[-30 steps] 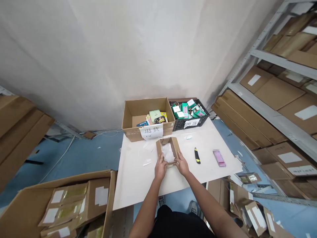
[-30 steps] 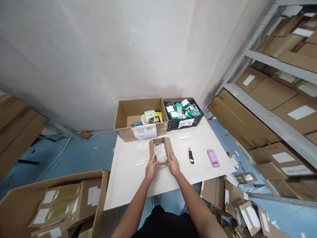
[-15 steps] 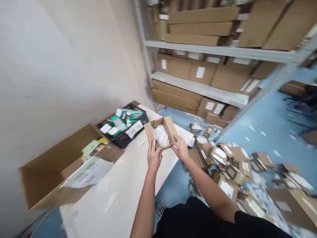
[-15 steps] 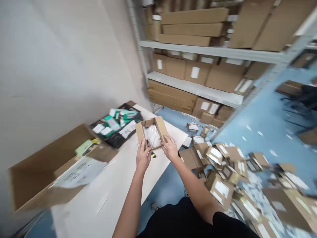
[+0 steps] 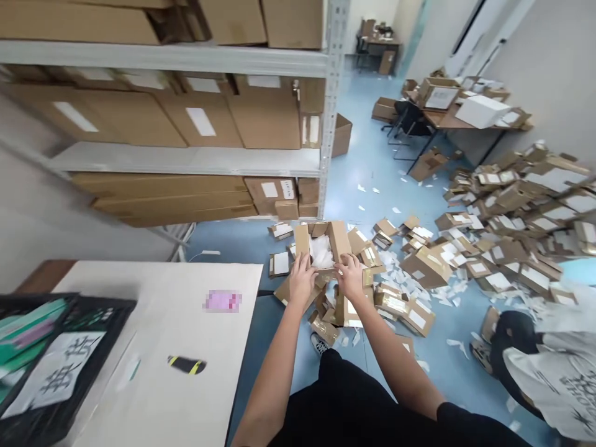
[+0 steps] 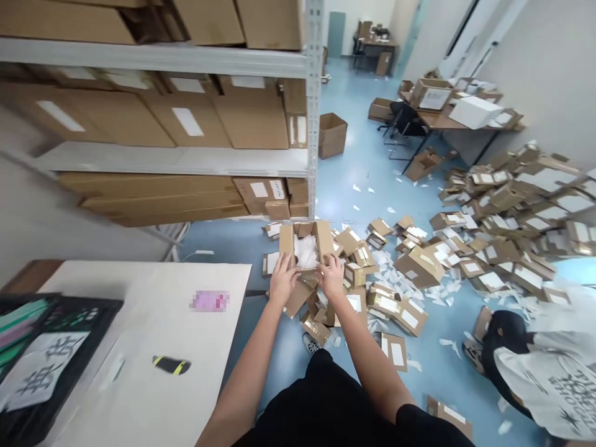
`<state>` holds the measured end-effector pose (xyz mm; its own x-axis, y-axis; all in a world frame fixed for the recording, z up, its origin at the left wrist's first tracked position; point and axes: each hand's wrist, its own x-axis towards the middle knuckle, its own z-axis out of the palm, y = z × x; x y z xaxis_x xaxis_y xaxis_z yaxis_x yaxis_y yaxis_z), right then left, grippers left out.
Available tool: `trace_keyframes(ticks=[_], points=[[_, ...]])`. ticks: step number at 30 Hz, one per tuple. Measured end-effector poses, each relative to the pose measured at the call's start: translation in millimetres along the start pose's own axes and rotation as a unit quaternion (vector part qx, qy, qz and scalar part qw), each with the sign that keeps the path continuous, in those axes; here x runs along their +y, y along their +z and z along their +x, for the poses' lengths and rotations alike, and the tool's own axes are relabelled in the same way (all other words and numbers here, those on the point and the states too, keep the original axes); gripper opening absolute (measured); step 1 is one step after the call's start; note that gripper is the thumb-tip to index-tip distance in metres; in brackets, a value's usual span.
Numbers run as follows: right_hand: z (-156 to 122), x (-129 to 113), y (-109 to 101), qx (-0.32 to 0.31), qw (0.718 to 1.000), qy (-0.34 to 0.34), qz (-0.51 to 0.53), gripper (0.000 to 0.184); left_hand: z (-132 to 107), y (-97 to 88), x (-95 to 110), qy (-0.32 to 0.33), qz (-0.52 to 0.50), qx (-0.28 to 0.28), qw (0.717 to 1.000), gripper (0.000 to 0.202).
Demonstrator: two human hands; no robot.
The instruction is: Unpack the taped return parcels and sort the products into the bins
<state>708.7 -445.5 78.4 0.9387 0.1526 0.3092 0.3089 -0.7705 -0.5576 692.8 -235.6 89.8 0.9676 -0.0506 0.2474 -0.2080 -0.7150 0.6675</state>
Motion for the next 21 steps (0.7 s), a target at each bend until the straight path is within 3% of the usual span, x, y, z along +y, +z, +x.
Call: trace_keyframes(ticks=[5, 9, 12, 15, 21], points=[[-4, 72, -35, 0.059, 0.993, 0.071, -0.072, 0.022, 51, 65.7, 41, 0.042, -0.018, -0.080, 0.996, 0.023], [-8, 112, -46, 0.094, 0.984, 0.128, -0.076, 0.028, 62, 86.3, 53, 0.041, -0.027, -0.097, 0.994, 0.034], [-4, 124, -49, 0.124, 0.981, 0.138, -0.065, 0.031, 60, 82.8, 45, 0.029, -0.035, -0.087, 0.995, 0.036], [11, 119, -48, 0.137, 0.982, 0.114, -0.057, 0.032, 55, 67.4, 33, 0.005, -0.039, -0.062, 0.997, 0.036], [68, 64, -31, 0.103, 0.994, 0.019, 0.010, 0.032, 29, 15.0, 11, -0.047, -0.015, 0.014, 0.999, 0.035]])
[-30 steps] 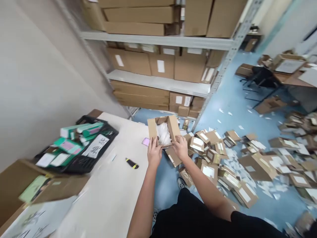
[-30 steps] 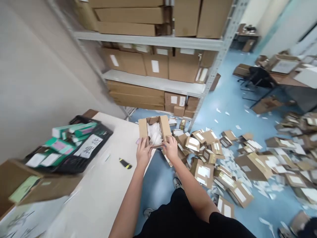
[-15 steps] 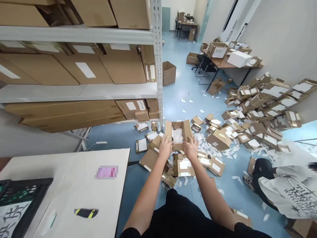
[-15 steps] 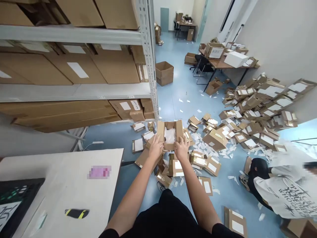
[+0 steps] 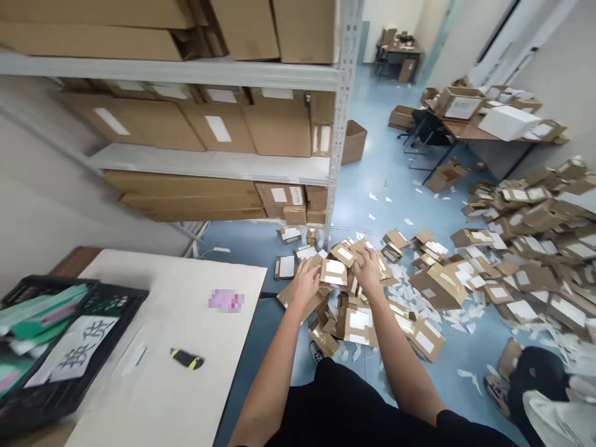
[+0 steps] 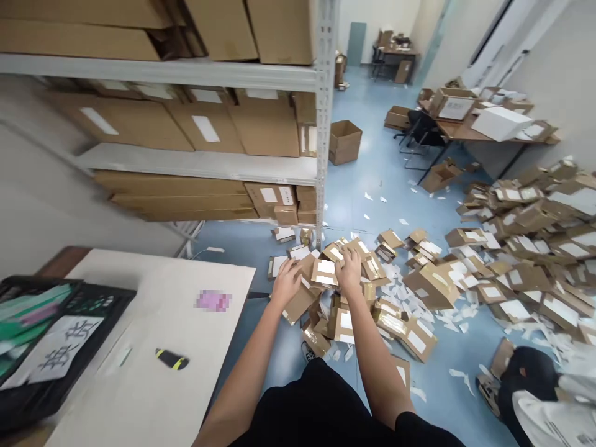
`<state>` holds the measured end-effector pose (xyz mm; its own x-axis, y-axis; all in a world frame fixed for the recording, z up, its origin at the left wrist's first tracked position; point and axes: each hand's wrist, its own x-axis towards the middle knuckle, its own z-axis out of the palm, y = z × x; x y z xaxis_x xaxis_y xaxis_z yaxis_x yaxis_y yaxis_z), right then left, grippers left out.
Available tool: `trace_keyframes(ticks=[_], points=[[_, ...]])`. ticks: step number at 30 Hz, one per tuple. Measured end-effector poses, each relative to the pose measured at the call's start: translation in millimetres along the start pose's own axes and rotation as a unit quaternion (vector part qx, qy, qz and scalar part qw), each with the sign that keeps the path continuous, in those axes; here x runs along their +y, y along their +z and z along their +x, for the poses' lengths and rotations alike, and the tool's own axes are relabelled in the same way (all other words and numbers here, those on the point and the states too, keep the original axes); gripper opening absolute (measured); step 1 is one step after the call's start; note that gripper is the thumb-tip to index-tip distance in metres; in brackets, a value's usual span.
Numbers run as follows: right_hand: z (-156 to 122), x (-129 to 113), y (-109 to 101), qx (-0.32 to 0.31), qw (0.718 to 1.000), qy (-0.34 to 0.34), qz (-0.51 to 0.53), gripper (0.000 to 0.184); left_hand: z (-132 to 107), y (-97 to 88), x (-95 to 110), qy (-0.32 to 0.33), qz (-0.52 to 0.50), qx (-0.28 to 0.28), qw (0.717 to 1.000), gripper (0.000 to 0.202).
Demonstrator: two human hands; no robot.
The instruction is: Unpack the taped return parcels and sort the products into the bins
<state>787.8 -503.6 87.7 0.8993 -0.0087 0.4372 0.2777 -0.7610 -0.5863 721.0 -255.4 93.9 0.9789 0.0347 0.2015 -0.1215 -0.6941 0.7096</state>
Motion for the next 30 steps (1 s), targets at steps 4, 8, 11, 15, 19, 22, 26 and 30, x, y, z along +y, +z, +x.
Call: trace_keyframes(ticks=[4, 8, 11, 15, 19, 22, 26, 30], points=[[19, -63, 43, -0.066, 0.992, -0.064, 0.086, 0.034, -37, -45.8, -21, -0.044, 0.026, 0.068, 0.996, 0.037], [4, -145, 91, -0.163, 0.960, -0.159, 0.163, 0.036, -99, -94.3, -45, -0.116, 0.068, 0.147, 0.980, 0.038], [-29, -212, 119, -0.225, 0.921, -0.237, 0.211, 0.038, -159, -130.0, -55, -0.180, 0.107, 0.208, 0.955, 0.040], [-100, -300, 137, -0.297, 0.853, -0.337, 0.265, 0.041, -253, -172.3, -55, -0.267, 0.185, 0.267, 0.907, 0.043], [-189, -371, 133, -0.355, 0.786, -0.406, 0.302, 0.044, -356, -198.9, -44, -0.344, 0.232, 0.318, 0.853, 0.043], [-263, -411, 119, -0.393, 0.748, -0.432, 0.315, 0.046, -436, -208.3, -35, -0.393, 0.237, 0.349, 0.817, 0.045], [-361, -449, 95, -0.442, 0.692, -0.474, 0.319, 0.047, -540, -214.4, -24, -0.443, 0.226, 0.385, 0.778, 0.047], [-452, -482, 70, -0.483, 0.633, -0.517, 0.313, 0.047, -640, -216.3, -5, -0.488, 0.212, 0.437, 0.726, 0.048]])
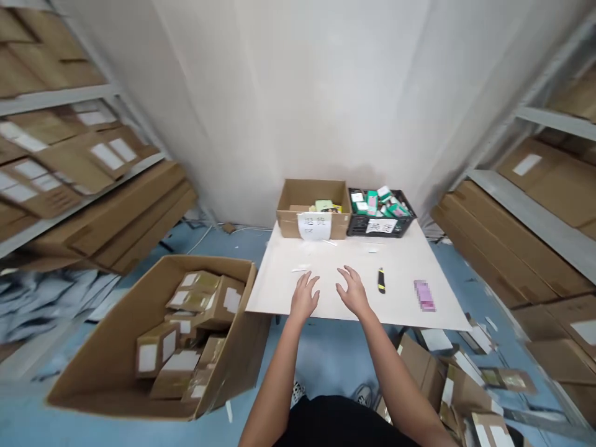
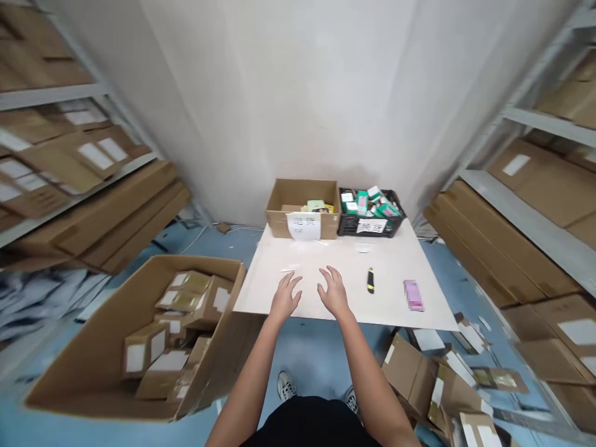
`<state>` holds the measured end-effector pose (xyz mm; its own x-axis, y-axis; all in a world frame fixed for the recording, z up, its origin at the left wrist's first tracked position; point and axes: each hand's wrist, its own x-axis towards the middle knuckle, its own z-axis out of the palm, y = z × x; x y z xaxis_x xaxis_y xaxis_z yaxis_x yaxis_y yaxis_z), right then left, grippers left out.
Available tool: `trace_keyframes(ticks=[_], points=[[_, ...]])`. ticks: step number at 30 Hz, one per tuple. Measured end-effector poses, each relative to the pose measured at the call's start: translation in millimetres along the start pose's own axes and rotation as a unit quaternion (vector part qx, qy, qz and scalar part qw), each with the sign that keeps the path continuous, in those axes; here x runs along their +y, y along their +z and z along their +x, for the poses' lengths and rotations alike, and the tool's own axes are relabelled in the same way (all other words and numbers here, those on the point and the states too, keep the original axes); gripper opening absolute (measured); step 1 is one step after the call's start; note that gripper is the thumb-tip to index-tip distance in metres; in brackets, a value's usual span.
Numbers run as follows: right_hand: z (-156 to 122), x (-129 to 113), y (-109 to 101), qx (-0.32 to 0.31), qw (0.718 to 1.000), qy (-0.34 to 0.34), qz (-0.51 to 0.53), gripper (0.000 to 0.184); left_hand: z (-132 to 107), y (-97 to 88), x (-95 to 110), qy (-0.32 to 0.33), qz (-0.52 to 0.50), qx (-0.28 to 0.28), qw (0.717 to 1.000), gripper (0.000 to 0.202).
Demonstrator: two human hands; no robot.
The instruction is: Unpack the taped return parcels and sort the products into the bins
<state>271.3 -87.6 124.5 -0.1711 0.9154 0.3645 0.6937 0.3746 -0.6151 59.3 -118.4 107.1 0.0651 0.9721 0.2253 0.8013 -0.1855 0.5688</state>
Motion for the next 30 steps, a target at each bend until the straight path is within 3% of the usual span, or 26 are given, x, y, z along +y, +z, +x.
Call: trace_keyframes(ticks=[8, 12, 17, 20, 24, 30], points=[[41, -133, 141, -0.125, 0.986, -0.101, 0.049, 0.049, -72, -124.0, -138, -0.139, 0.014, 0.066, 0.988, 0.051], [53, -193, 206, -0.192, 0.964, -0.167, 0.079, 0.051, -116, -167.4, -191, -0.234, 0.022, 0.124, 0.964, 0.049], [66, -251, 278, -0.260, 0.933, -0.223, 0.113, 0.052, -171, -196.7, -238, -0.340, 0.018, 0.173, 0.924, 0.050], [77, -278, 317, -0.296, 0.914, -0.244, 0.133, 0.053, -190, -209.1, -263, -0.380, 0.031, 0.195, 0.904, 0.051], [102, -305, 363, -0.336, 0.894, -0.253, 0.156, 0.054, -191, -223.7, -296, -0.437, 0.045, 0.197, 0.877, 0.051], [139, -323, 430, -0.388, 0.869, -0.244, 0.187, 0.054, -169, -234.6, -342, -0.483, 0.049, 0.143, 0.863, 0.053]])
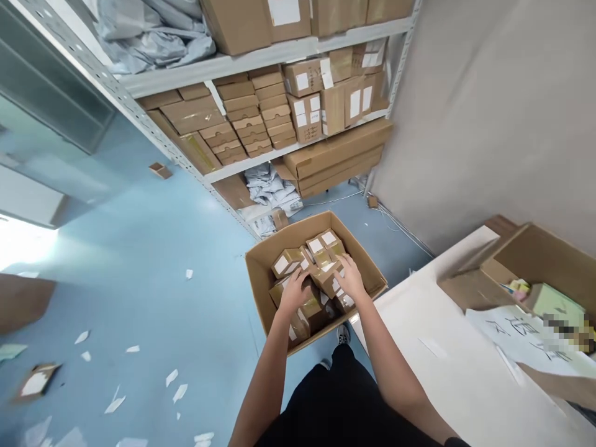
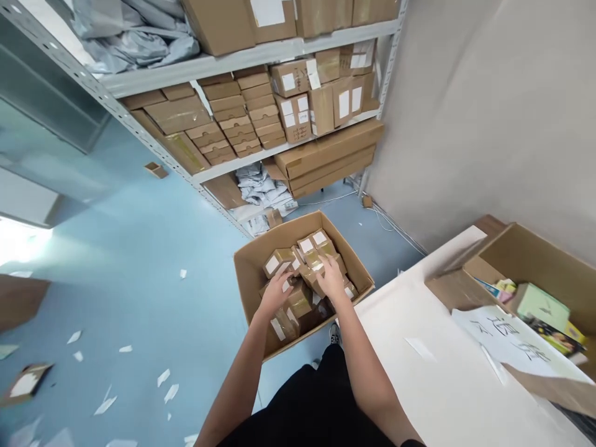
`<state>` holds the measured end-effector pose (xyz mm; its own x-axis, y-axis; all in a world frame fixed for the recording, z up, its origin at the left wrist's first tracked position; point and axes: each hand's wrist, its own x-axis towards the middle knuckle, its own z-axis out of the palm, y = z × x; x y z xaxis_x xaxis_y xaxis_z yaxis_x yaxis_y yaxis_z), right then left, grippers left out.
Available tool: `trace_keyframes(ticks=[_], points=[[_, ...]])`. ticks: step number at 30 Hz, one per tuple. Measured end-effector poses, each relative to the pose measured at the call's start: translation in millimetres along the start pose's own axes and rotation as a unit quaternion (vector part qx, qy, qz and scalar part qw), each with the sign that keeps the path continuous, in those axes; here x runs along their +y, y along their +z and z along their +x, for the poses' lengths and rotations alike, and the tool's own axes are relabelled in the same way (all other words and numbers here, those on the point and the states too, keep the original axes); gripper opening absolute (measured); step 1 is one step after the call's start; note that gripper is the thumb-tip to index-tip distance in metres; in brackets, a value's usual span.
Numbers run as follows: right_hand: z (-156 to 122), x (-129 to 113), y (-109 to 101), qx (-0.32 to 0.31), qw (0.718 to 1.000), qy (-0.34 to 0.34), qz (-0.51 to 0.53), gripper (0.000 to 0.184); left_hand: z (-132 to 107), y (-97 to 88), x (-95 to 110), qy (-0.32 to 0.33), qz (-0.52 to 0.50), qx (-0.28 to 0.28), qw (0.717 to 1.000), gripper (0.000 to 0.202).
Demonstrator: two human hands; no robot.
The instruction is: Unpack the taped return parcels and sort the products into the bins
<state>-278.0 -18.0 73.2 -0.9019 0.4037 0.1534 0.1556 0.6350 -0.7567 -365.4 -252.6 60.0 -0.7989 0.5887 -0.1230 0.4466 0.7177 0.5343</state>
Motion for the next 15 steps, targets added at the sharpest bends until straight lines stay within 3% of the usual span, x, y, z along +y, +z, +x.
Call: trace_keyframes(ticks=[4, 8, 12, 15], points=[[29, 10, 25, -0.047, 0.999, -0.008, 0.021, 0.054, 4, 10.4, -18, -0.051, 0.011, -0.007, 0.999, 0.055], [43, 10, 57, -0.095, 0.995, -0.007, 0.024, 0.054, -18, 27.4, -55, -0.122, 0.015, -0.012, 0.992, 0.056], [49, 7, 89, -0.144, 0.989, -0.015, 0.012, 0.055, -36, 48.8, -98, -0.194, 0.021, -0.078, 0.978, 0.067], [56, 6, 119, -0.177, 0.984, -0.027, 0.002, 0.054, -31, 66.2, -131, -0.225, 0.013, -0.126, 0.966, 0.076]])
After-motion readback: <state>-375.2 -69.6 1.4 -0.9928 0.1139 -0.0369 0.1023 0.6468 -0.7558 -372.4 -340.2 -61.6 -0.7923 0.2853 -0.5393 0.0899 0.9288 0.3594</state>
